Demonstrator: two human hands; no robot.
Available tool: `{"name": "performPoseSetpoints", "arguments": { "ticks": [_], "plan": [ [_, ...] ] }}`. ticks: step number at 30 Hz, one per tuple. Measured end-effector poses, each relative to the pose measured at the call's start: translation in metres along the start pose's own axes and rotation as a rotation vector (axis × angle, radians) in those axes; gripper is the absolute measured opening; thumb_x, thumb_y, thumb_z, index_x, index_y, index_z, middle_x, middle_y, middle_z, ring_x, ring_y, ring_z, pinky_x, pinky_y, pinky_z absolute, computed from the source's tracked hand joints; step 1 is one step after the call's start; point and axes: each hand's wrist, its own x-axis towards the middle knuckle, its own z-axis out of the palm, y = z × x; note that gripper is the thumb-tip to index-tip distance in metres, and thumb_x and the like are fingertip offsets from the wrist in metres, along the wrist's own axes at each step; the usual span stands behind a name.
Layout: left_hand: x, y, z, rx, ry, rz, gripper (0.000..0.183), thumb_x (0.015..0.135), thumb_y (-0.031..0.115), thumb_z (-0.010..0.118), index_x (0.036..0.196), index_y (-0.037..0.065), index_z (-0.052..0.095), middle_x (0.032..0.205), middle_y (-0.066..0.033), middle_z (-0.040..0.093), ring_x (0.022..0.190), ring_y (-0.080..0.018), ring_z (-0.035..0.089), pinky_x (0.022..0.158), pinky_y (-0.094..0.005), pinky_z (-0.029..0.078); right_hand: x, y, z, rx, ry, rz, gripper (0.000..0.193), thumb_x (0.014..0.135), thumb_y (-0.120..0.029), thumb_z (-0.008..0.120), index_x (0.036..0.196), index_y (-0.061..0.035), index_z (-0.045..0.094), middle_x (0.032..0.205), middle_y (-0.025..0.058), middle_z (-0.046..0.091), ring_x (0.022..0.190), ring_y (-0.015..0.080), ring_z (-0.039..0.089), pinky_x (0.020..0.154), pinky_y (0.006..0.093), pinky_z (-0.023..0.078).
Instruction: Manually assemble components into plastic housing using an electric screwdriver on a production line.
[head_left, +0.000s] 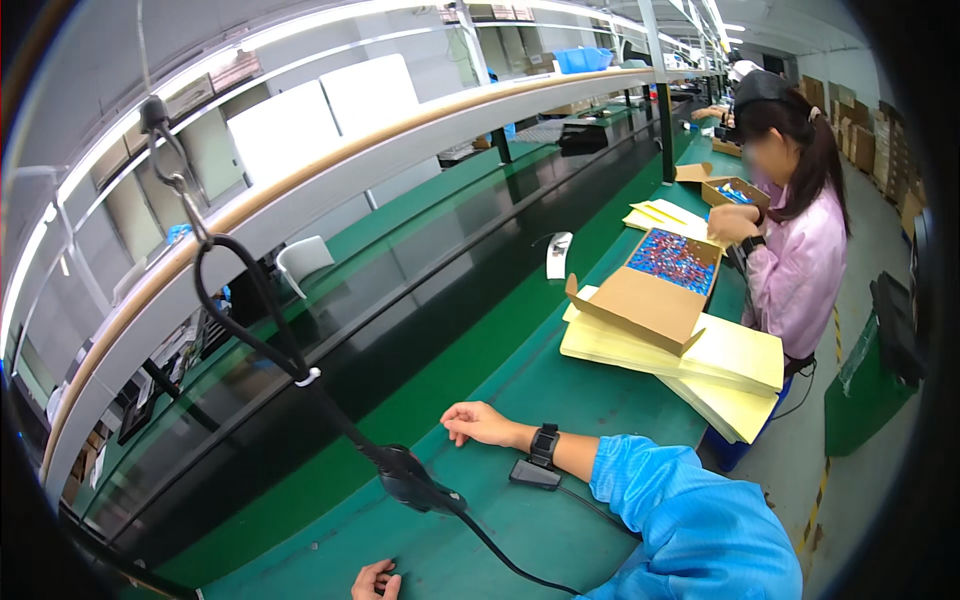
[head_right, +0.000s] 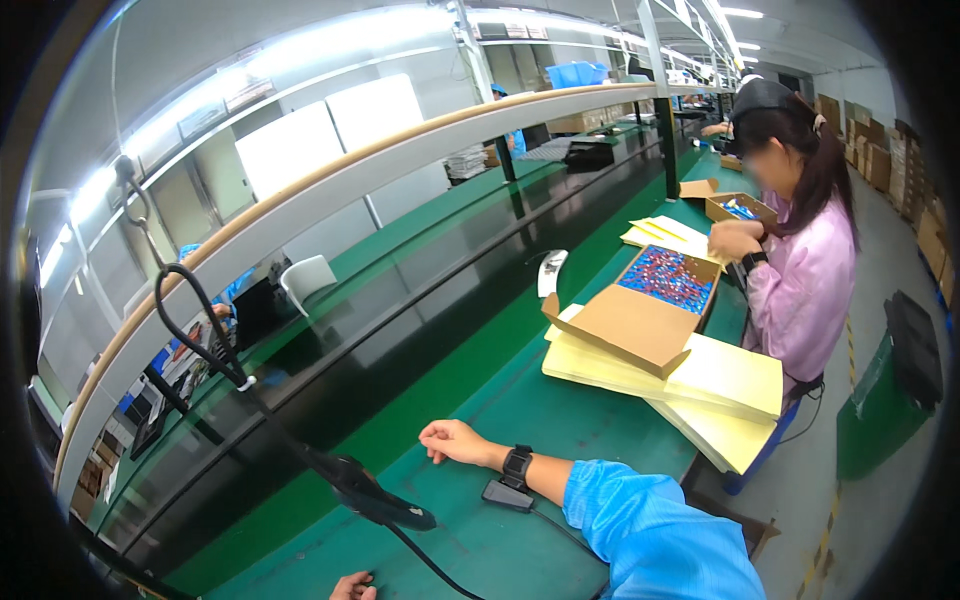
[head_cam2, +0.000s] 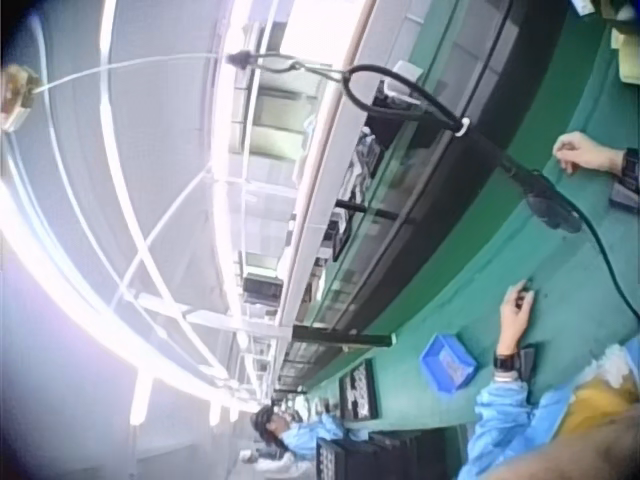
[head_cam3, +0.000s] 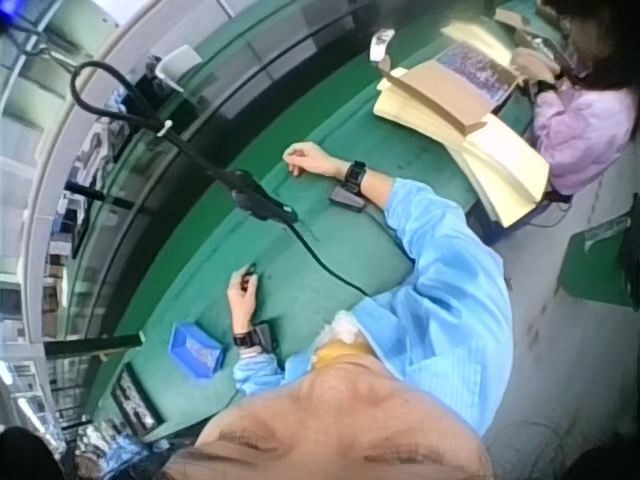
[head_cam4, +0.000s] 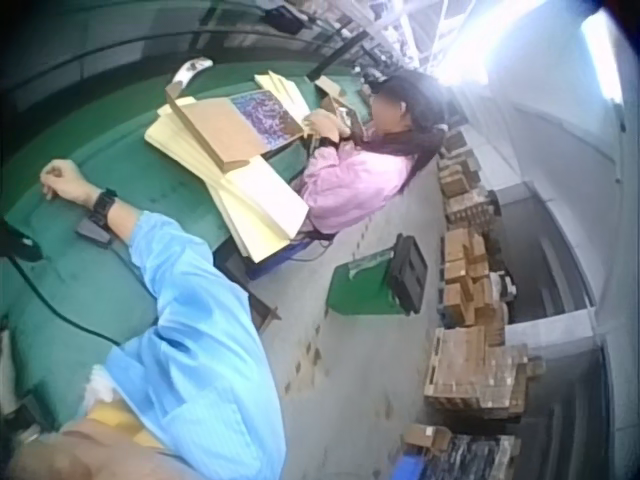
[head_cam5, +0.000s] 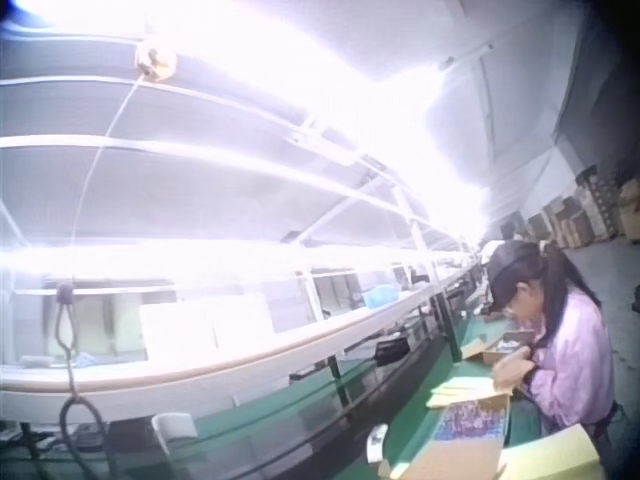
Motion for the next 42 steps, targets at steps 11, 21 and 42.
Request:
{"name": "performPoseSetpoints", "arguments": {
  "ticks": [11, 21, 42],
  "plan": [
    [0.000, -0.002, 0.000, -0.041, 0.009, 0.042, 0.026, 0.079, 0.010, 0.062, 0.104, 0.003, 0.059, 0.083, -0.0024, 0.059, 0.068, -0.0091, 0.051, 0.060, -0.0215, 0.043, -0.002, 0.004, 0.001, -0.007, 0.029, 0.024, 0.019, 0.089, -0.017, 0.051, 0.098, -0.0009, 0.054, 0.077, 0.0048, 0.058, 0.065, 0.0109, 0.057, 0.061, 0.0235, 0.048],
    [-0.003, 0.006, -0.003, -0.011, -0.005, 0.110, 0.034, 0.076, 0.012, 0.066, 0.107, 0.002, 0.056, 0.095, -0.0102, 0.060, 0.074, -0.0159, 0.060, 0.067, -0.0267, 0.048, -0.014, -0.021, 0.006, 0.129, 0.030, 0.074, 0.019, 0.087, -0.011, 0.052, 0.100, 0.0023, 0.055, 0.084, 0.0081, 0.061, 0.071, 0.0127, 0.059, 0.064, 0.0248, 0.050],
    [-0.118, -0.049, -0.149, 0.750, 0.632, -0.603, 0.024, 0.086, 0.023, 0.046, 0.087, 0.001, 0.053, 0.073, -0.0209, 0.060, 0.072, -0.0383, 0.059, 0.066, -0.0468, 0.046, 0.008, 0.013, -0.004, -0.090, 0.138, -0.048, 0.024, 0.086, -0.024, 0.056, 0.100, -0.0051, 0.053, 0.069, 0.0022, 0.054, 0.057, 0.0098, 0.053, 0.049, 0.0218, 0.041]
  ]
}}
